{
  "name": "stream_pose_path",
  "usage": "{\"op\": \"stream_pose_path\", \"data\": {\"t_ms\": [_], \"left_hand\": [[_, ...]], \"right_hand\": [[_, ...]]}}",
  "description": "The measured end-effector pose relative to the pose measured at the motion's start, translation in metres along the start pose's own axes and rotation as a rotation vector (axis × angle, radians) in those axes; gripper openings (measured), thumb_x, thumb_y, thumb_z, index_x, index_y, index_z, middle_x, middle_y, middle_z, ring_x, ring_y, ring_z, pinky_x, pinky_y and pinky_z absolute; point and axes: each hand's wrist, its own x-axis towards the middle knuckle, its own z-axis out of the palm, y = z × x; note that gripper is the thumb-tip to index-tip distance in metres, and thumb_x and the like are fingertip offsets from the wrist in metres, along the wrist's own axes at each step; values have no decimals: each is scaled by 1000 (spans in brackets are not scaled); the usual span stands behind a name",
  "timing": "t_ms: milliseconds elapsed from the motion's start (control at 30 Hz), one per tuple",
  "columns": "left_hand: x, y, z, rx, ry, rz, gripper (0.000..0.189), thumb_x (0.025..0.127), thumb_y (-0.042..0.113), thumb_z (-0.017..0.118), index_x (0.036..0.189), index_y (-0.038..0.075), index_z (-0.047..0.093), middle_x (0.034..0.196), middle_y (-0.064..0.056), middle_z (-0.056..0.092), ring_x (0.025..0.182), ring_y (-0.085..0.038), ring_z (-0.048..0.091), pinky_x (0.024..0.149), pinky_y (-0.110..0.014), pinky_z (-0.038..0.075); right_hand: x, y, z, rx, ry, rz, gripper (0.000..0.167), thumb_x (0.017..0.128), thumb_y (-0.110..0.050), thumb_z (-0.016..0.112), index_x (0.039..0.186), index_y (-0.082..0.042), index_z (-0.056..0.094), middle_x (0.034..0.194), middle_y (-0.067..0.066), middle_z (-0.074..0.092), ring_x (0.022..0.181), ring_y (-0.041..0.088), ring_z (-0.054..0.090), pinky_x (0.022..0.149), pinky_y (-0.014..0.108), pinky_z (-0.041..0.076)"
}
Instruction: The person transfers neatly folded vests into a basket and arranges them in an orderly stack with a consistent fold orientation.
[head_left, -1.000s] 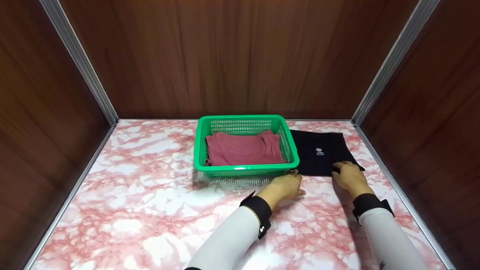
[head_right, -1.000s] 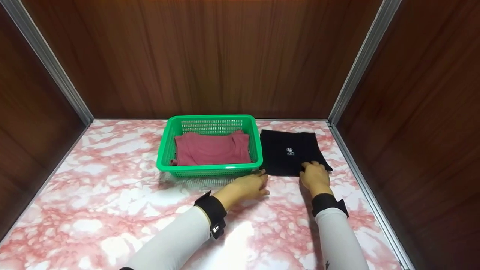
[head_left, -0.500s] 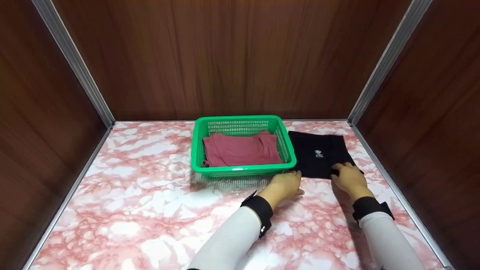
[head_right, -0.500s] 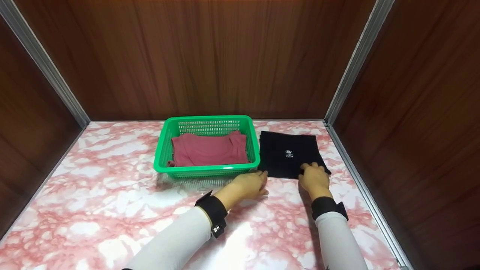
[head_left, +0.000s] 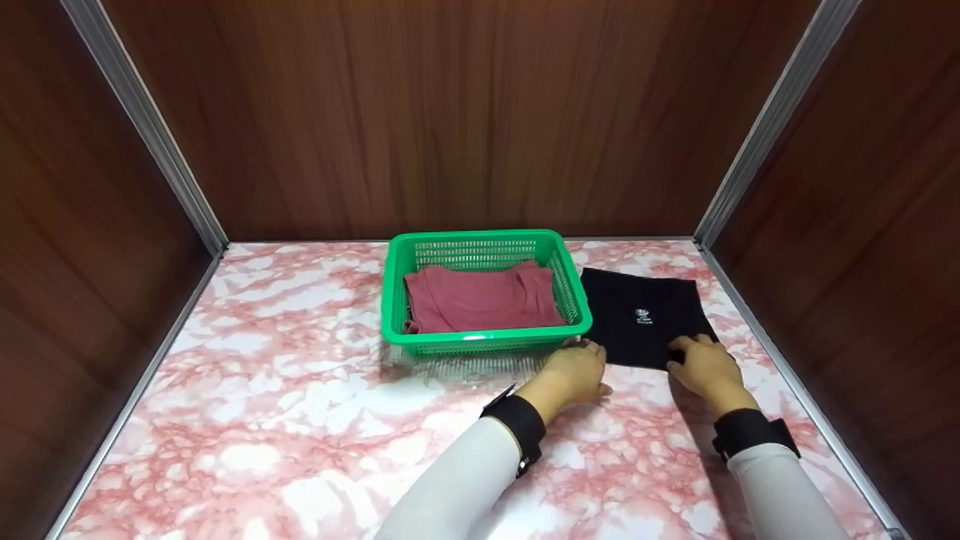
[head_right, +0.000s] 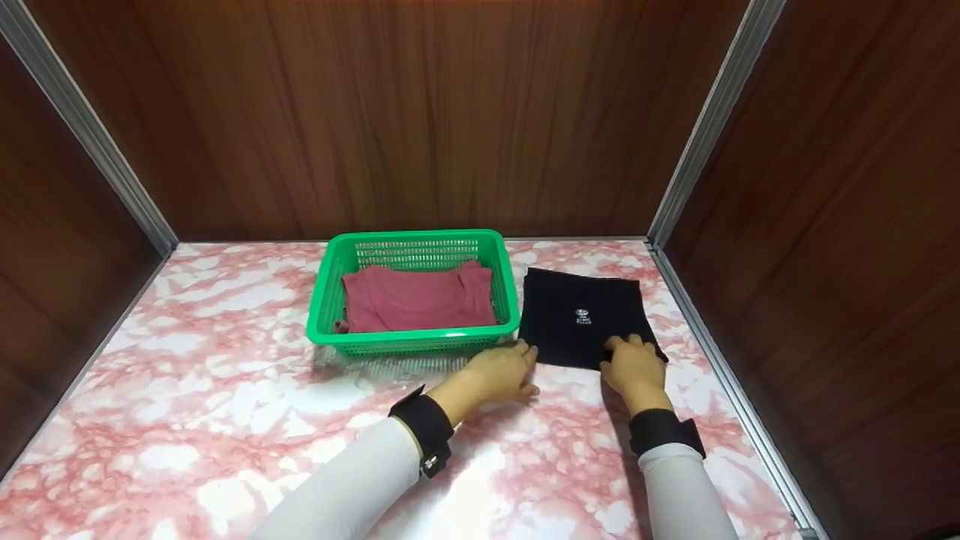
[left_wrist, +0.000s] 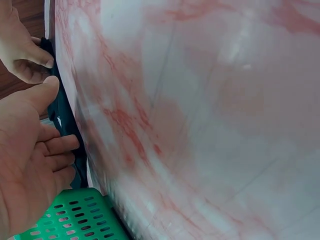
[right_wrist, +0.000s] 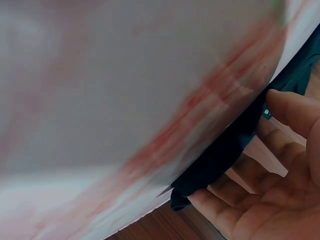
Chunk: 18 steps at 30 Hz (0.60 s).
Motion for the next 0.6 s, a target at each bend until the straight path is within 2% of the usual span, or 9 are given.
{"op": "stream_pose_path", "data": {"t_ms": [167,367,600], "left_hand": [[1,-2,0,-24,9,22,77,98,61,57,155,12,43,145,1,53,129,-14,58,108,-31,48],[-1,-2,-1,-9,13,27,76,97,61,59,154,13,46,141,2,53,123,-12,60,107,-32,47],[-5,-7,5,-56,17,48,52,97,55,62,136,21,64,142,1,46,115,-13,63,94,-32,56]], "right_hand": [[-4,0,-1,-10,8,-11,42,93,-25,68,127,-3,63,123,35,55,108,62,54,81,71,49],[-13,-3,-2,-9,5,-6,40,92,-24,70,126,-3,63,121,34,55,107,61,54,80,71,49],[-26,-4,-3,3,-8,13,43,92,-26,71,128,-4,63,124,35,53,107,62,54,79,70,49]]}}
